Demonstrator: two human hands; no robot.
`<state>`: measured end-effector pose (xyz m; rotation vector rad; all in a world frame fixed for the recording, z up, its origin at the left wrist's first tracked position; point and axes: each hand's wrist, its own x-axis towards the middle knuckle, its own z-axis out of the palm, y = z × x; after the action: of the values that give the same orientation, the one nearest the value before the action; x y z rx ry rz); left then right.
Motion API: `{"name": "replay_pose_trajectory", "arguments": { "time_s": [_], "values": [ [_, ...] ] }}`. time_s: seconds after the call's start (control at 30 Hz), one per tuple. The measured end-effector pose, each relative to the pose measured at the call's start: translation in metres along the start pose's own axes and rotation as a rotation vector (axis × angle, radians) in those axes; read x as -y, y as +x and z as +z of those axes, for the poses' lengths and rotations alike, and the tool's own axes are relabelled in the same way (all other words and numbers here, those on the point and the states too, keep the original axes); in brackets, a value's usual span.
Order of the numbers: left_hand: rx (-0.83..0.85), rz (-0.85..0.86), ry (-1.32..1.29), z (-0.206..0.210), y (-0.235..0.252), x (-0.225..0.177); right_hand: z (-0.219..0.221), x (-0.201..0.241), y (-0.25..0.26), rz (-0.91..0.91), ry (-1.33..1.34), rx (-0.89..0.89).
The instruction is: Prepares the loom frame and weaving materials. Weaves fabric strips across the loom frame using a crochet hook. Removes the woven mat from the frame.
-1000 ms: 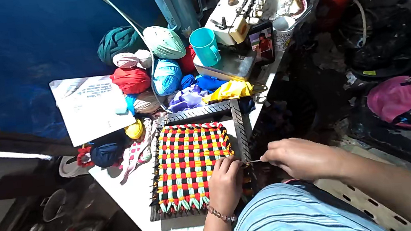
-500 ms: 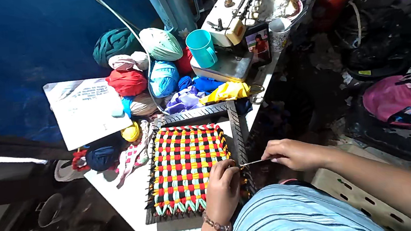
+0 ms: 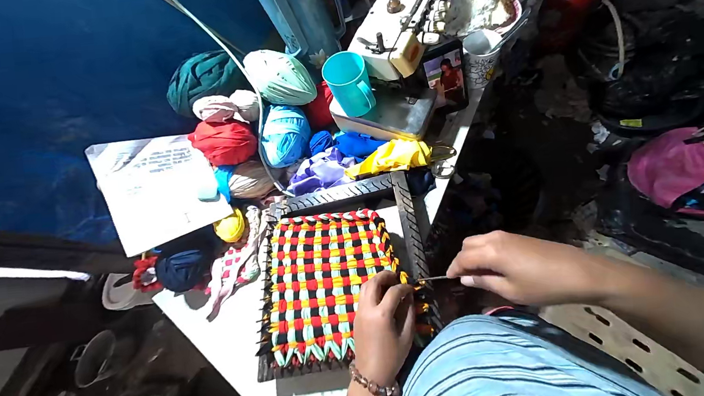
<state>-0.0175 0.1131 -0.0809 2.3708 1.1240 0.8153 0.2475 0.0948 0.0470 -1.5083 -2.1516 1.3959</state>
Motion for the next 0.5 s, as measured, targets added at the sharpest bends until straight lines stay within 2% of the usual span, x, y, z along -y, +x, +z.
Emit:
{"name": "replay_pose_trajectory", "arguments": {
  "time_s": [0.2, 0.27, 0.33, 0.4, 0.5],
  "values": [
    [-0.031, 0.004, 0.041, 0.005, 0.001, -0.004, 0.022, -0.033, 0.006, -0.058, 0.470, -0.218],
    [-0.045, 0.014, 0.065, 0.007, 0.002, -0.004, 0.039, -0.038, 0.011, -0.157, 0.507, -0.359],
    [-0.051, 0.027, 0.083, 0.008, 0.001, -0.004, 0.055, -0.042, 0.022, -0.336, 0.485, -0.468],
    [-0.060, 0.038, 0.101, 0.009, 0.002, -0.005, 0.066, -0.045, 0.033, -0.515, 0.566, -0.439],
    [-0.071, 0.059, 0.104, 0.008, 0.002, -0.005, 0.072, -0.045, 0.047, -0.616, 0.729, -0.380]
  ]
}}
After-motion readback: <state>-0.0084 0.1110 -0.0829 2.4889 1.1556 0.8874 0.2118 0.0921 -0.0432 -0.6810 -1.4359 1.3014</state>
